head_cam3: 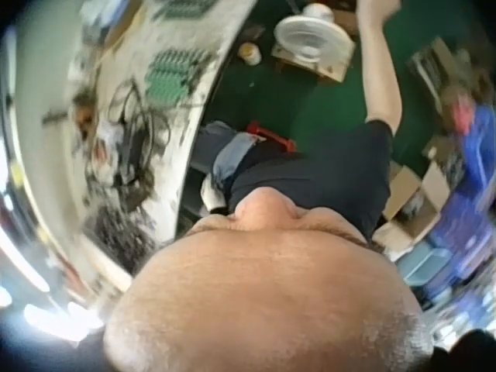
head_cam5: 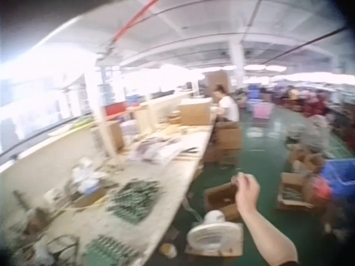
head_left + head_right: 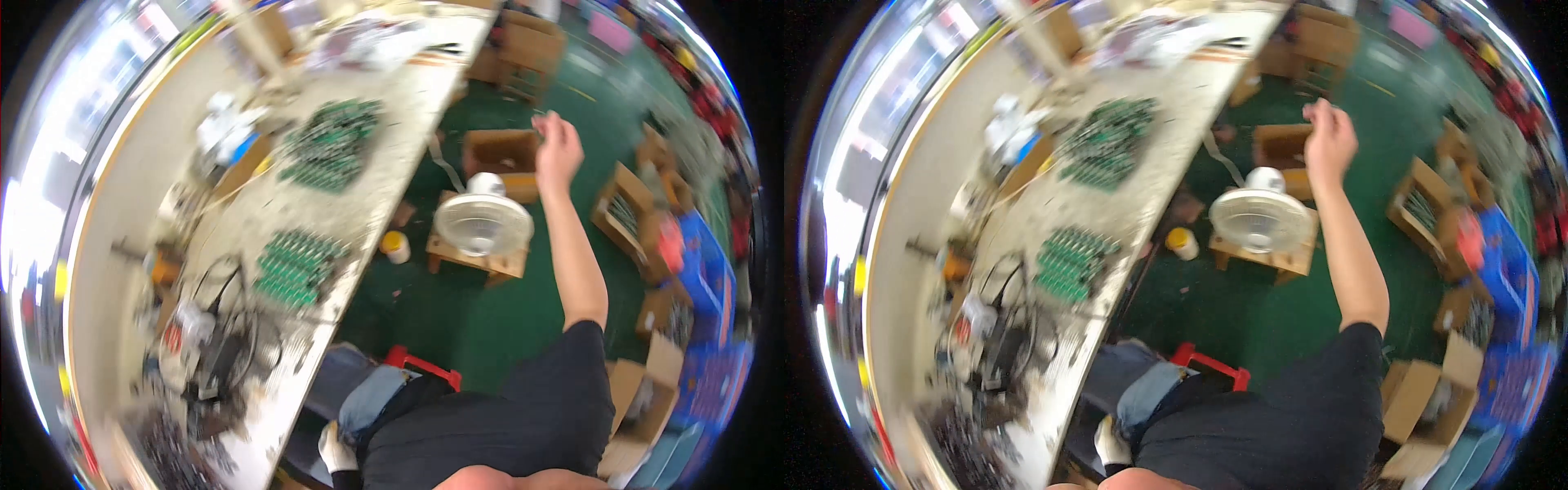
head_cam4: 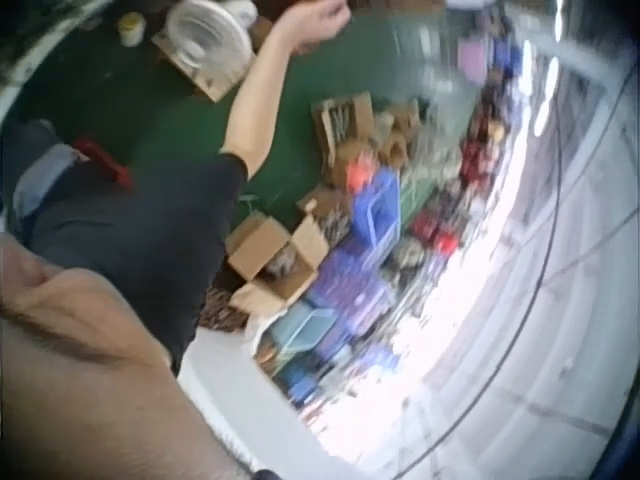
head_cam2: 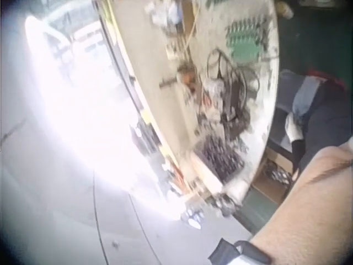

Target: The person solders electronic components onto printed circuit boards using a soldering iron and solder wire, with a fume extractor in operation.

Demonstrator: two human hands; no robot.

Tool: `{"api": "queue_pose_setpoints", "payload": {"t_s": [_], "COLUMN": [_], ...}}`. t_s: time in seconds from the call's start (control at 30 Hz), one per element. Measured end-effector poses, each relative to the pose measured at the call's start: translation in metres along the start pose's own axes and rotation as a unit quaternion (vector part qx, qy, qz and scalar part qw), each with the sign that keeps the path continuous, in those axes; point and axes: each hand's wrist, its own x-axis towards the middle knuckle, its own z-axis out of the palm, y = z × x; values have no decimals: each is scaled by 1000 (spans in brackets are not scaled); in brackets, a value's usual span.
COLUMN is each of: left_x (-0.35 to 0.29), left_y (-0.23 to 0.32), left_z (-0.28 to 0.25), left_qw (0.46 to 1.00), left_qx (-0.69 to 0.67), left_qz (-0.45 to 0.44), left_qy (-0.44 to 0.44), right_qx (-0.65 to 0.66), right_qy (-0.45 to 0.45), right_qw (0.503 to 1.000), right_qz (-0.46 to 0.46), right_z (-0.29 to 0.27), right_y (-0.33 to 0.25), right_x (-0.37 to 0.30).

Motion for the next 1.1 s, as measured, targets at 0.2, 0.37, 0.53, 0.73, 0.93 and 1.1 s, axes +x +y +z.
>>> {"api": "queue_pose_setpoints", "payload": {"t_s": [0.2,0.37,0.53,0.73,0.93,1.1], "left_x": [-9,-13,0,-7,23,36], "left_y": [0,-9,14,56,82,75], "left_z": [-7,-30,-48,-120,-212,-261], "left_qw": [987,974,974,995,923,760], "left_qx": [-118,-187,-166,38,57,350], "left_qz": [-75,-86,-105,-78,140,130], "left_qy": [75,94,108,-49,354,532], "right_qx": [168,50,-144,-116,-113,284], "right_qy": [-356,-487,-630,-655,-548,-370], "right_qw": [919,865,763,745,825,763], "right_qz": [-20,114,-25,54,81,447], "right_z": [99,176,193,175,175,143], "right_y": [-91,-83,-64,-48,-32,-65], "right_x": [-178,-233,-237,-249,-235,-229]}}
